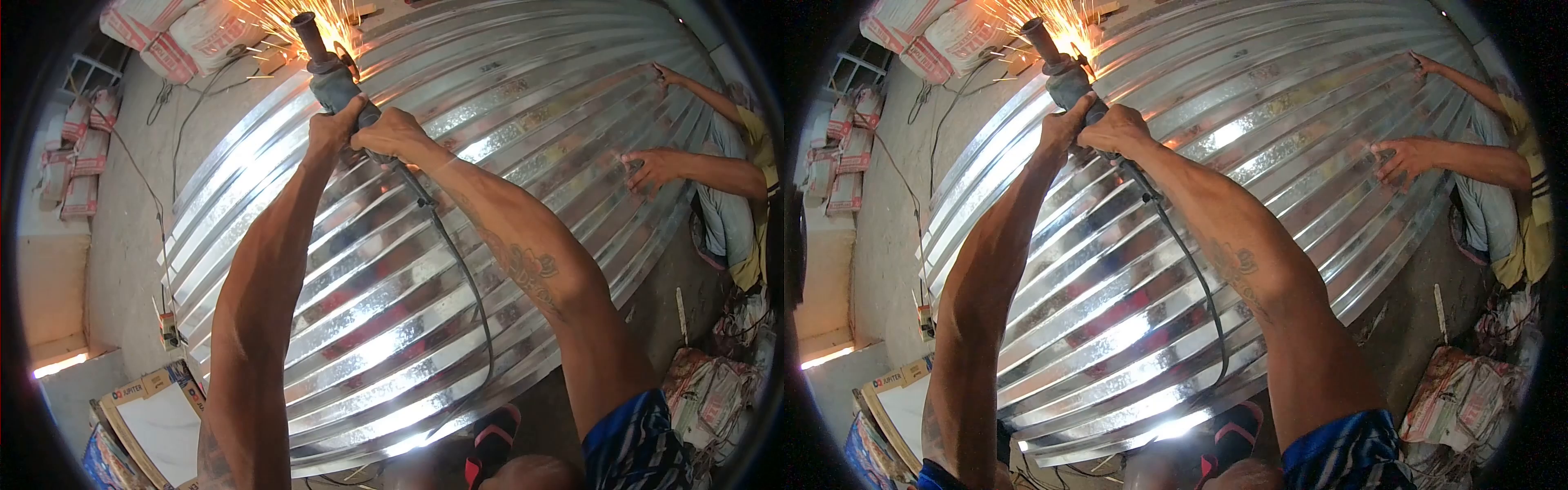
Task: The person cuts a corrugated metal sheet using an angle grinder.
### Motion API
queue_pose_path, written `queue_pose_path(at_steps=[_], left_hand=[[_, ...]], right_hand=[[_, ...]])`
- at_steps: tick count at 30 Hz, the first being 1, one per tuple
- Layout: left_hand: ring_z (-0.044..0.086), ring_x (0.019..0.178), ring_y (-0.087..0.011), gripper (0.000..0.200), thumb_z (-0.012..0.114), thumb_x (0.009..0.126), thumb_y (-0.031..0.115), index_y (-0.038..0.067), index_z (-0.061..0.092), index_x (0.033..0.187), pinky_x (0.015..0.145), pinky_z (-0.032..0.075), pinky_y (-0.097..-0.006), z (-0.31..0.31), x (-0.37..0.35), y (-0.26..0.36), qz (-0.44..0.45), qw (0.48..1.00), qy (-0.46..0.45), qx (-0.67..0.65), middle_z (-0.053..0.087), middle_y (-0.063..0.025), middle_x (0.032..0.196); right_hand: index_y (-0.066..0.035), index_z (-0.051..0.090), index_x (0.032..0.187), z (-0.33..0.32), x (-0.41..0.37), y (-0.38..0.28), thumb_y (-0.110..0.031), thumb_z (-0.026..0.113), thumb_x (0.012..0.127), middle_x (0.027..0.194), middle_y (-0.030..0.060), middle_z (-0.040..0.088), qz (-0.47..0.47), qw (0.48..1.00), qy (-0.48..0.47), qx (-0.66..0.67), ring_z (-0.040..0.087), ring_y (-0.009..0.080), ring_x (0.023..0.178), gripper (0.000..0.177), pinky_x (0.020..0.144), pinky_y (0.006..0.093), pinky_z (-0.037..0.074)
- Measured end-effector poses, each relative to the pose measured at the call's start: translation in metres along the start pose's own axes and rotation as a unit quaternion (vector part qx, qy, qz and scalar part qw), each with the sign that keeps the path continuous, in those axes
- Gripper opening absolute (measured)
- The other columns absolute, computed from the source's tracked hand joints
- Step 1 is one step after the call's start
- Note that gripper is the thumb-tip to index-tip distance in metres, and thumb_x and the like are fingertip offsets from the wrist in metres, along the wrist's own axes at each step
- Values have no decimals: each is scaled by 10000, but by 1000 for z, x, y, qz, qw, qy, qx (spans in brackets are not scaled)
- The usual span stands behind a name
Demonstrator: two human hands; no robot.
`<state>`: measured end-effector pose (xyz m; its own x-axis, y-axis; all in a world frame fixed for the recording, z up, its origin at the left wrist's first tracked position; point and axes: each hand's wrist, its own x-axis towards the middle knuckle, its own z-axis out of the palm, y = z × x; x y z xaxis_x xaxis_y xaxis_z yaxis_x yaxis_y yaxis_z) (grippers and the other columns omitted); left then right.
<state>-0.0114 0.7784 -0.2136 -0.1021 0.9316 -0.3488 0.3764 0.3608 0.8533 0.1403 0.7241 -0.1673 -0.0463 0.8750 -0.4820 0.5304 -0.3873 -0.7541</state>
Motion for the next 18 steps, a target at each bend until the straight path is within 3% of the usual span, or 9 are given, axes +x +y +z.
queue_pose_path(at_steps=[4,18], left_hand=[[710,840,-259,765,812,689,612,-112,735,925,728,539,-374,1,2,-2,-13,1000,2,5,735,-197,942],[702,731,-244,727,822,685,595,-94,735,898,661,542,-366,3,-16,5,-8,999,-12,-32,731,-177,858]], right_hand=[[0,737,932,1,2,2,-399,788,597,921,159,738,3,999,22,-39,725,248,868,523,763,332,576],[35,739,908,8,9,15,-374,803,579,925,186,737,-18,1000,18,11,725,260,877,529,752,343,574]])
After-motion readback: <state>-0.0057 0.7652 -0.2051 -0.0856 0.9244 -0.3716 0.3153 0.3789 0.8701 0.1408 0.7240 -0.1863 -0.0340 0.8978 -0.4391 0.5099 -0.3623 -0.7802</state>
